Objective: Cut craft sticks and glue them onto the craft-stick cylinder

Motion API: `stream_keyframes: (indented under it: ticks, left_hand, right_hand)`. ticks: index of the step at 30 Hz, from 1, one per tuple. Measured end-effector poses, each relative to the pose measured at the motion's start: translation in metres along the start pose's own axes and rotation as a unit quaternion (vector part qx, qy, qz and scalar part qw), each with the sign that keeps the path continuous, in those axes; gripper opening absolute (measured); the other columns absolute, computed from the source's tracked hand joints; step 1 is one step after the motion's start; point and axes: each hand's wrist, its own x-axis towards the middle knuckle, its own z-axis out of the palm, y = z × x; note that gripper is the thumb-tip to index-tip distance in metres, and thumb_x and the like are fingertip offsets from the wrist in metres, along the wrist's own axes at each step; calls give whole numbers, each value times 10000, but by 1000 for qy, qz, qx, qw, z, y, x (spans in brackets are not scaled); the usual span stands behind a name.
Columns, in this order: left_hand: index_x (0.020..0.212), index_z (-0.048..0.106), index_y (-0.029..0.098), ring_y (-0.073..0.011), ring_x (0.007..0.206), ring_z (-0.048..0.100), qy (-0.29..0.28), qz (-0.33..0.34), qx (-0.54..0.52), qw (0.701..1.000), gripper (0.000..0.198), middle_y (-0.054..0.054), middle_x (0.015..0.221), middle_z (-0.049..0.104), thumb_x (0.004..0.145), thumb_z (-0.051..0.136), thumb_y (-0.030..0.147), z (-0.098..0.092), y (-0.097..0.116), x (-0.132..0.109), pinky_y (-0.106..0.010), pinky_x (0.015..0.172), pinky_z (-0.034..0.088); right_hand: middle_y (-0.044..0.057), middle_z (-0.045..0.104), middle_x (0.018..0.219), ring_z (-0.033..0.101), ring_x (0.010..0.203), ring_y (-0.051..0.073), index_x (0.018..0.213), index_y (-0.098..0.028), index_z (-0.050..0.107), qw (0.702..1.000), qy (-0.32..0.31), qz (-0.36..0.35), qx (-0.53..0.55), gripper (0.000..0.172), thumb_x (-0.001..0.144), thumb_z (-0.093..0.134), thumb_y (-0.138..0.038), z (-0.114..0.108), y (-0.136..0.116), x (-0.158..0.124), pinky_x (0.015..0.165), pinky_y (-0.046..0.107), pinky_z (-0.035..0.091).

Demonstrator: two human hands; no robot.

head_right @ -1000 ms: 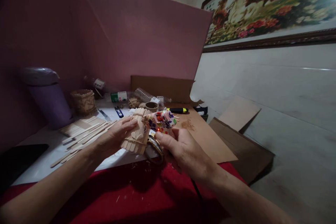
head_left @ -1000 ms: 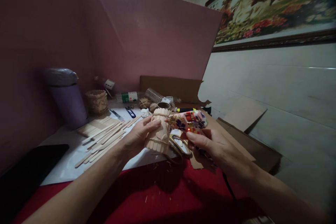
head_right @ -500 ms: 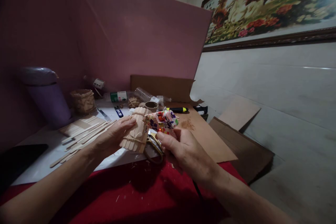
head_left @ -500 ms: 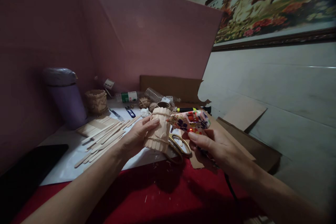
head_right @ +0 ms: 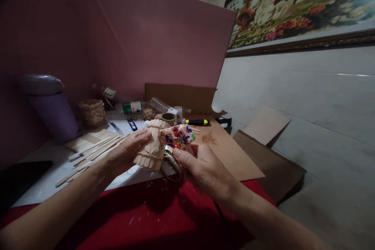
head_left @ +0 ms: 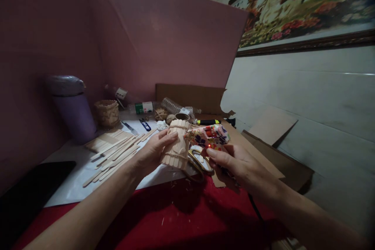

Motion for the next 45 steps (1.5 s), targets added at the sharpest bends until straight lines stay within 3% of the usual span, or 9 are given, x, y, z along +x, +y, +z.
stream_keyframes:
  ticks: [23,28,45]
  left_hand:
    - [1092,647,116,-212,823,683,-1,-1,-16,1000,396,-130,1005,718,772,731,334,1,1,-1,-295,715,521]
    - [1046,661,113,-176,751,663,9,-1,-13,1000,363,-105,938,720,763,740,326,2,2,-1,-272,681,505]
    - [1064,662,133,-182,813,667,1,0,-21,1000,344,-103,990,718,775,729,306,4,0,-3,-277,722,513]
  right_hand:
    - [-53,431,493,336,387,59,651,-186,492,1000,14,11,-7,411,906,522,-506,0,-2,-2,368,195,246]
    - [-58,414,498,329,396,59,665,-187,488,1000,21,7,-5,411,907,521,-518,0,-3,-3,369,189,254]
    - [-55,449,495,348,373,52,668,-181,502,1000,19,-6,1,407,910,524,-507,-3,-3,0,368,187,273]
